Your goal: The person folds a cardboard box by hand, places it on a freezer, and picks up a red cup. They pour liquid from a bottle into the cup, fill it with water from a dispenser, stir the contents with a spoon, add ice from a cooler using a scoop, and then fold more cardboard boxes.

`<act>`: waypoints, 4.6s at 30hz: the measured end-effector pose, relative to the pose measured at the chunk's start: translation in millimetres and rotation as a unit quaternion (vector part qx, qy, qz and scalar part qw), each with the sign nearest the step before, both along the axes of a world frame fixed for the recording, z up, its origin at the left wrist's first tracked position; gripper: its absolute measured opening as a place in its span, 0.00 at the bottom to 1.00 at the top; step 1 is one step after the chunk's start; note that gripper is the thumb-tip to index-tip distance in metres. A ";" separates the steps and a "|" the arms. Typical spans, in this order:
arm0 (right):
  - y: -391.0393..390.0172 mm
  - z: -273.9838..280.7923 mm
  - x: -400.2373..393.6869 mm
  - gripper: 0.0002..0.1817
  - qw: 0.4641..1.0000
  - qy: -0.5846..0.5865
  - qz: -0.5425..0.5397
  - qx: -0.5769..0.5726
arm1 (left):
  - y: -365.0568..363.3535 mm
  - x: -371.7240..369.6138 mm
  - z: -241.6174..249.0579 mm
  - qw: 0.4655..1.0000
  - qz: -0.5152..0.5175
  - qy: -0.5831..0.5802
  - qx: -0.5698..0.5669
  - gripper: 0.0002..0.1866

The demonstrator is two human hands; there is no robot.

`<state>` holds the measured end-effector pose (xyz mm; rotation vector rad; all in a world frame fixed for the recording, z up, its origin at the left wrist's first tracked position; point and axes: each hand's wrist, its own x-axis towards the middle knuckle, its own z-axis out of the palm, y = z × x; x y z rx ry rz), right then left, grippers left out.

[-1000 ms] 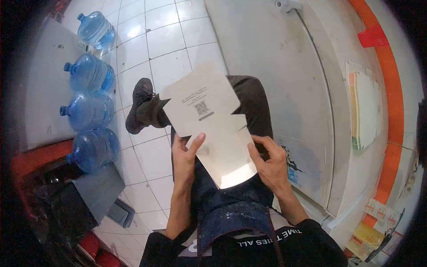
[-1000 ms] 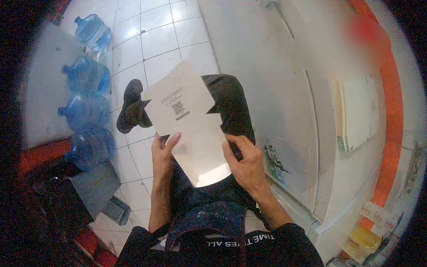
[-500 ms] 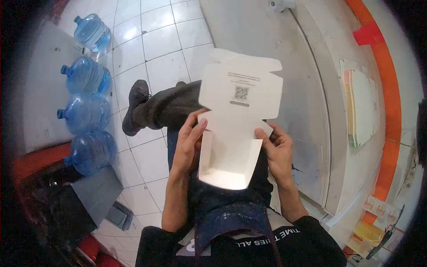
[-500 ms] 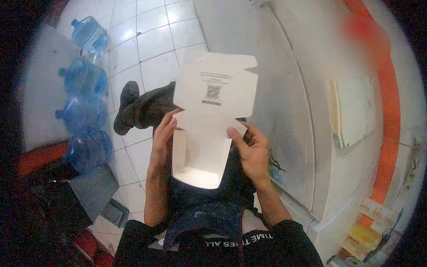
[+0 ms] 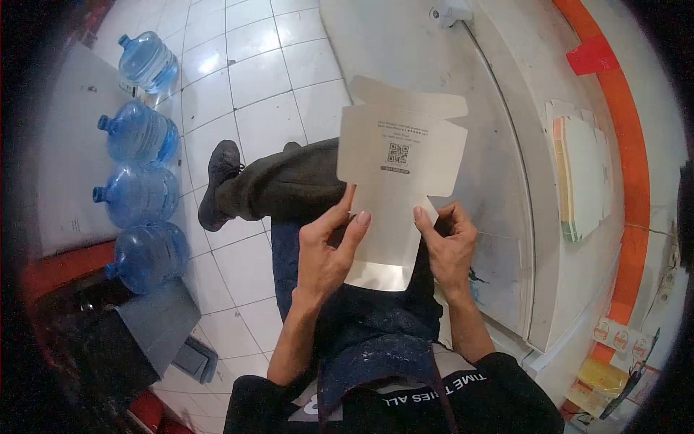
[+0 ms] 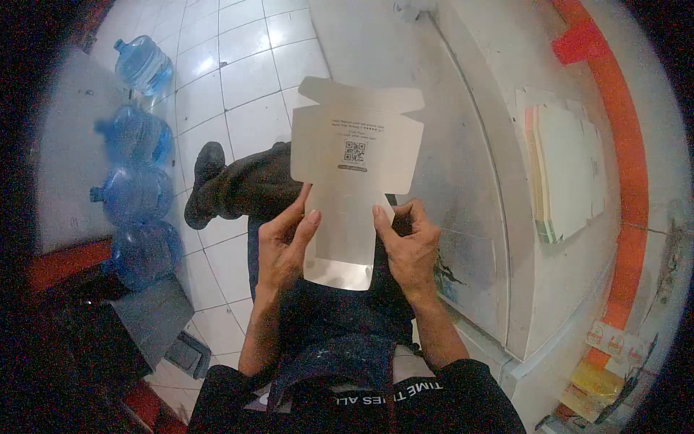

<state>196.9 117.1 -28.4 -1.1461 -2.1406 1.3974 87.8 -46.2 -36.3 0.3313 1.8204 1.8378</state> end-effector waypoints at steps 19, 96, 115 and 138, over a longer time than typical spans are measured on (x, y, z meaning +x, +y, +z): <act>2.9 7.6 -2.3 0.16 0.997 0.011 0.076 -0.009 | -0.8 -17.9 5.1 0.991 -0.054 -0.110 0.060 0.15; -14.5 31.5 -17.3 0.11 0.980 0.020 0.142 -0.138 | 7.6 34.8 -2.0 0.995 0.072 -0.033 0.063 0.12; 51.8 52.4 -10.9 0.25 0.976 0.014 0.155 -0.153 | -50.9 -15.8 0.7 0.801 -0.224 0.522 -0.188 0.08; 23.9 26.0 -12.8 0.16 0.980 -0.072 0.134 -0.125 | -31.2 -13.0 2.2 0.715 -0.356 0.514 -0.314 0.22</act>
